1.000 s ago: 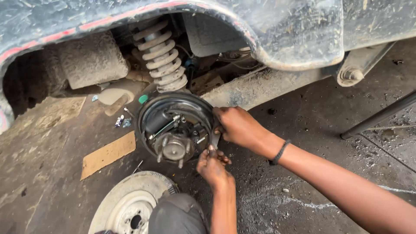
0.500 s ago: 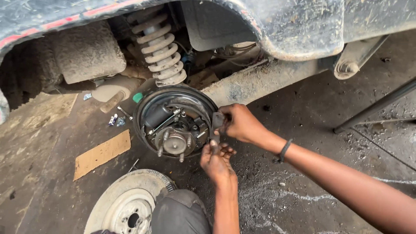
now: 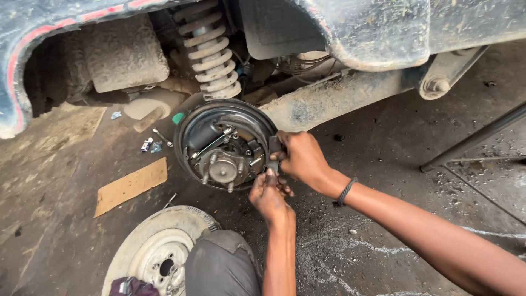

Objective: Repairing and reassembling the brake drum assembly on a vehicle.

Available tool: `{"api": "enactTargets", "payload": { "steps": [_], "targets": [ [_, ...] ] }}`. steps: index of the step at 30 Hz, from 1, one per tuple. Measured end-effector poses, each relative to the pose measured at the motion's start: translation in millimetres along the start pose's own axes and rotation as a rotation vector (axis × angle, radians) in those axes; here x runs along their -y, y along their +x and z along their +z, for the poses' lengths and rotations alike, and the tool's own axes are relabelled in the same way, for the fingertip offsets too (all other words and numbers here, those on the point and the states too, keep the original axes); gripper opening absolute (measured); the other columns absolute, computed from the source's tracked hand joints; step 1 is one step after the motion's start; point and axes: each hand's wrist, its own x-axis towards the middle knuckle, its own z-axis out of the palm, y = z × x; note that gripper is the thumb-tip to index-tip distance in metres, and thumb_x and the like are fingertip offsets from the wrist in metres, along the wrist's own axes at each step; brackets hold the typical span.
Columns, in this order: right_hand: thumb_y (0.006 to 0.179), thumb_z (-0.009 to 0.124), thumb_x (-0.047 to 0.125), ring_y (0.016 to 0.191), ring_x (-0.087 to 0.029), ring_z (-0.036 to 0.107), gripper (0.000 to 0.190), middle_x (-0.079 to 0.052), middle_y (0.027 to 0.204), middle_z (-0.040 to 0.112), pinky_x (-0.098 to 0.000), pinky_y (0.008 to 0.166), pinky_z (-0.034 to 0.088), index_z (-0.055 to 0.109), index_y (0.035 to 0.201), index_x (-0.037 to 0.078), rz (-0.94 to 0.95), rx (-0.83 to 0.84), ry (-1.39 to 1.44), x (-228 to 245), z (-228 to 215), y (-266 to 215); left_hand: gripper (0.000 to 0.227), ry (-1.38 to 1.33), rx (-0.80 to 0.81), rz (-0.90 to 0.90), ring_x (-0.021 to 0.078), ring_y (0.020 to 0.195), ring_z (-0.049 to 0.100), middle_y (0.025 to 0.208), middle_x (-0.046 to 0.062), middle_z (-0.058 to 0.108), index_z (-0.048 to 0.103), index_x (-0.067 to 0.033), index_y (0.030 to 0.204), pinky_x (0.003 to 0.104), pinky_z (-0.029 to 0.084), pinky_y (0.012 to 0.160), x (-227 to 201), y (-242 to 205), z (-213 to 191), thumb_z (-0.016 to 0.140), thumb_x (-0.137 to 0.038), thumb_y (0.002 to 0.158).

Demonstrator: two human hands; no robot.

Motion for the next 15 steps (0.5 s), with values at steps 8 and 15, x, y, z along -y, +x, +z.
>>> {"api": "enactTargets", "payload": {
  "steps": [8, 15],
  "targets": [
    [0.077, 0.074, -0.005, 0.051, -0.026, 0.067, 0.015, -0.020, 0.066, 0.064, -0.0385, 0.050, 0.050, 0.060, 0.082, -0.005, 0.137, -0.031, 0.218, 6.2, 12.0, -9.5, 0.021, 0.012, -0.071, 0.068, 0.0154, 0.041, 0.050, 0.060, 0.008, 0.059, 0.061, 0.0004, 0.080, 0.030, 0.038, 0.037, 12.7, 17.1, -7.5, 0.068, -0.012, 0.097],
    [0.074, 0.076, -0.003, 0.046, -0.020, 0.065, 0.018, -0.020, 0.062, 0.066, -0.0355, 0.046, 0.048, 0.063, 0.086, -0.006, 0.164, -0.080, 0.252, -6.2, 23.5, -15.9, 0.016, 0.025, -0.115, 0.101, 0.0154, 0.044, 0.055, 0.060, 0.008, 0.060, 0.064, -0.0008, 0.083, 0.032, 0.043, 0.038, 16.7, 16.6, -10.0, 0.068, -0.012, 0.094]
  ]
}}
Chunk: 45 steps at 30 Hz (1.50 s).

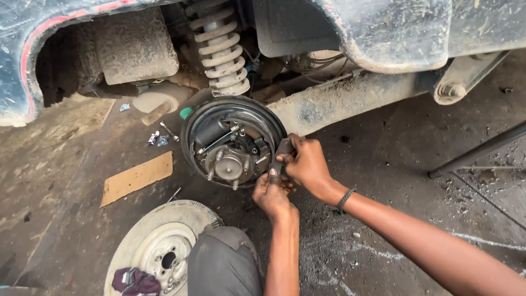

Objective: Repairing and reassembling the brake drum assembly on a vehicle.

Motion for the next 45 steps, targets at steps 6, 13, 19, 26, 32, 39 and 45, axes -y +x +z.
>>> {"api": "enactTargets", "payload": {
  "steps": [6, 13, 19, 26, 32, 39, 45],
  "targets": [
    [0.077, 0.075, -0.004, 0.047, -0.014, 0.062, 0.013, -0.017, 0.059, 0.066, -0.0341, 0.046, 0.048, 0.063, 0.080, -0.006, 0.098, 0.040, 0.041, 3.8, 0.0, 4.7, 0.020, -0.085, 0.043, -0.029, 0.0162, 0.043, 0.053, 0.061, 0.009, 0.061, 0.062, -0.0011, 0.083, 0.031, 0.042, 0.037, 3.1, -2.3, -4.2, 0.069, -0.015, 0.096],
    [0.075, 0.076, -0.006, 0.048, -0.012, 0.056, 0.015, -0.016, 0.059, 0.065, -0.0339, 0.046, 0.047, 0.063, 0.082, -0.006, -0.011, 0.029, 0.056, 5.2, -3.4, 4.3, 0.018, -0.078, 0.067, 0.015, 0.0150, 0.044, 0.054, 0.062, 0.010, 0.063, 0.063, -0.0015, 0.083, 0.031, 0.044, 0.037, 4.8, -5.5, -4.1, 0.067, -0.014, 0.096],
    [0.079, 0.072, -0.006, 0.042, -0.015, 0.059, 0.013, -0.019, 0.057, 0.062, -0.0351, 0.043, 0.047, 0.062, 0.087, -0.007, 0.049, 0.066, 0.078, 11.9, -5.6, 2.1, 0.020, -0.085, 0.065, 0.004, 0.0157, 0.045, 0.055, 0.062, 0.010, 0.063, 0.063, 0.0001, 0.083, 0.029, 0.043, 0.039, 3.2, -4.7, -4.3, 0.069, -0.012, 0.097],
    [0.080, 0.075, -0.003, 0.041, -0.016, 0.057, 0.015, -0.018, 0.058, 0.063, -0.0354, 0.044, 0.045, 0.064, 0.091, -0.005, -0.021, 0.072, 0.040, 16.9, -8.0, 7.0, 0.020, -0.074, 0.024, -0.030, 0.0164, 0.043, 0.055, 0.059, 0.009, 0.061, 0.060, -0.0019, 0.081, 0.032, 0.044, 0.037, 7.9, -5.2, -2.0, 0.068, -0.014, 0.096],
    [0.079, 0.075, -0.004, 0.048, -0.015, 0.058, 0.016, -0.017, 0.063, 0.065, -0.0341, 0.047, 0.046, 0.064, 0.090, -0.005, -0.062, 0.070, 0.071, 8.1, -8.1, 7.1, 0.019, -0.046, 0.047, -0.030, 0.0154, 0.043, 0.053, 0.061, 0.009, 0.062, 0.062, -0.0023, 0.081, 0.031, 0.042, 0.038, -14.8, -21.7, 4.2, 0.066, -0.013, 0.097],
    [0.078, 0.074, -0.006, 0.046, -0.015, 0.053, 0.016, -0.017, 0.063, 0.062, -0.0349, 0.046, 0.043, 0.062, 0.089, -0.006, -0.066, 0.074, 0.047, 4.2, -5.1, 5.4, 0.021, -0.088, 0.067, 0.005, 0.0150, 0.044, 0.053, 0.062, 0.009, 0.062, 0.062, -0.0008, 0.082, 0.030, 0.044, 0.039, 11.0, -2.8, -2.7, 0.067, -0.012, 0.098],
    [0.079, 0.074, -0.004, 0.044, -0.015, 0.052, 0.014, -0.015, 0.060, 0.064, -0.0345, 0.044, 0.042, 0.063, 0.088, -0.005, 0.014, 0.085, 0.066, 21.5, -13.5, 4.3, 0.020, -0.034, -0.001, -0.059, 0.0142, 0.044, 0.051, 0.061, 0.009, 0.062, 0.063, -0.0006, 0.084, 0.030, 0.041, 0.038, -16.0, -27.3, 6.1, 0.067, -0.014, 0.097]
  ]
}}
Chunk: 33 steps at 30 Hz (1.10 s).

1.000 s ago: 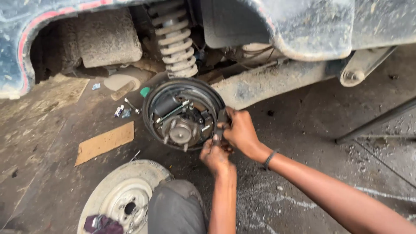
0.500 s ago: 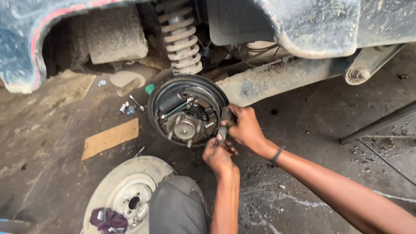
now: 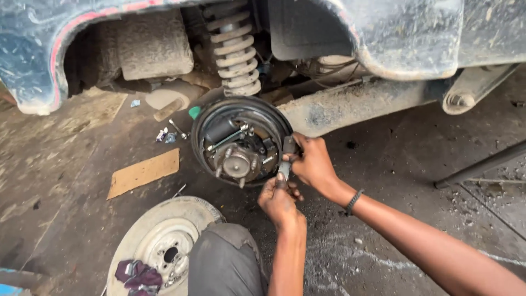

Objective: Repairing and reassembling the brake drum assembly on a vehicle.

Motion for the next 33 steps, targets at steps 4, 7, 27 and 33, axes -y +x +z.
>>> {"api": "enactTargets", "payload": {
  "steps": [4, 7, 27, 33],
  "targets": [
    [0.076, 0.077, -0.003, 0.045, -0.016, 0.053, 0.020, -0.016, 0.063, 0.064, -0.0345, 0.046, 0.044, 0.064, 0.092, -0.005, -0.107, -0.032, -0.027, -19.1, 8.5, 13.4, 0.020, 0.000, -0.010, 0.010, 0.0157, 0.041, 0.050, 0.059, 0.009, 0.061, 0.063, -0.0002, 0.083, 0.031, 0.040, 0.036, 5.7, 15.1, -0.6, 0.066, -0.015, 0.096],
    [0.077, 0.076, -0.003, 0.045, -0.017, 0.055, 0.018, -0.017, 0.064, 0.064, -0.0346, 0.047, 0.045, 0.064, 0.091, -0.006, -0.126, -0.034, -0.047, -20.9, 6.1, 8.5, 0.019, 0.052, -0.037, -0.060, 0.0164, 0.042, 0.052, 0.059, 0.009, 0.061, 0.062, -0.0003, 0.083, 0.032, 0.041, 0.037, 12.6, 17.0, -5.8, 0.065, -0.013, 0.096],
    [0.081, 0.075, -0.002, 0.045, -0.017, 0.056, 0.013, -0.017, 0.060, 0.064, -0.0356, 0.046, 0.044, 0.066, 0.089, -0.005, -0.007, 0.008, -0.027, -8.8, 6.4, -3.2, 0.021, 0.065, -0.021, 0.030, 0.0145, 0.042, 0.051, 0.059, 0.009, 0.060, 0.063, -0.0008, 0.080, 0.031, 0.040, 0.038, 4.9, 6.2, -13.5, 0.063, -0.012, 0.098],
    [0.080, 0.074, -0.003, 0.046, -0.017, 0.058, 0.015, -0.016, 0.062, 0.065, -0.0358, 0.047, 0.045, 0.067, 0.092, -0.004, -0.026, 0.055, -0.042, -12.0, 3.4, 11.6, 0.019, 0.041, -0.040, -0.035, 0.0155, 0.043, 0.052, 0.059, 0.008, 0.061, 0.062, -0.0017, 0.081, 0.032, 0.042, 0.039, 3.3, 9.3, -3.8, 0.063, -0.011, 0.098]
  ]
}}
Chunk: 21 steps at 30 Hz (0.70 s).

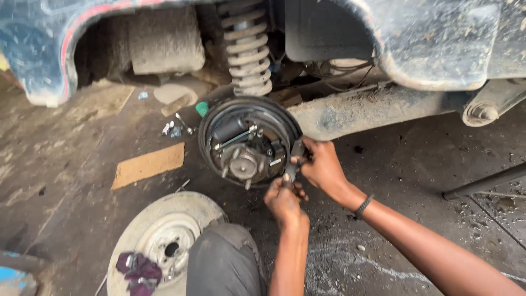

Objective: Repairing and reassembling the brake drum assembly on a vehicle.

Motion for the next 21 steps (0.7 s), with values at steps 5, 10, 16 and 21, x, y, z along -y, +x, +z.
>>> {"api": "enactTargets", "payload": {
  "steps": [5, 10, 16, 21],
  "targets": [
    [0.079, 0.074, -0.002, 0.051, -0.017, 0.060, 0.016, -0.016, 0.064, 0.067, -0.0358, 0.051, 0.047, 0.067, 0.093, -0.005, -0.016, -0.005, 0.014, 1.7, -2.3, -4.7, 0.018, -0.028, 0.033, -0.015, 0.0151, 0.043, 0.051, 0.060, 0.008, 0.061, 0.063, -0.0013, 0.082, 0.031, 0.040, 0.038, -9.2, -8.5, -2.3, 0.062, -0.010, 0.098],
    [0.079, 0.077, 0.002, 0.052, -0.015, 0.064, 0.017, -0.013, 0.066, 0.071, -0.0347, 0.051, 0.049, 0.068, 0.092, -0.003, 0.035, 0.028, 0.006, 1.4, -3.1, -1.2, 0.020, 0.039, -0.008, -0.014, 0.0149, 0.043, 0.053, 0.060, 0.009, 0.062, 0.063, 0.0007, 0.082, 0.031, 0.041, 0.039, -8.3, -7.9, -0.2, 0.063, -0.011, 0.098],
    [0.083, 0.078, 0.002, 0.052, -0.019, 0.063, 0.016, -0.017, 0.064, 0.068, -0.0356, 0.054, 0.049, 0.067, 0.093, -0.006, 0.037, 0.027, -0.034, 1.5, -0.8, -5.5, 0.018, 0.006, 0.065, 0.024, 0.0148, 0.042, 0.050, 0.059, 0.008, 0.058, 0.065, -0.0010, 0.083, 0.031, 0.039, 0.036, -8.0, -2.0, -5.3, 0.063, -0.011, 0.098],
    [0.081, 0.076, -0.001, 0.058, -0.012, 0.069, 0.014, -0.009, 0.069, 0.073, -0.0302, 0.052, 0.053, 0.068, 0.092, -0.004, 0.028, 0.009, 0.132, -9.8, 1.6, -3.6, 0.022, -0.032, 0.054, 0.030, 0.0152, 0.040, 0.051, 0.058, 0.010, 0.060, 0.060, -0.0006, 0.080, 0.031, 0.039, 0.036, -4.0, -2.5, -3.6, 0.063, -0.012, 0.099]
  ]
}}
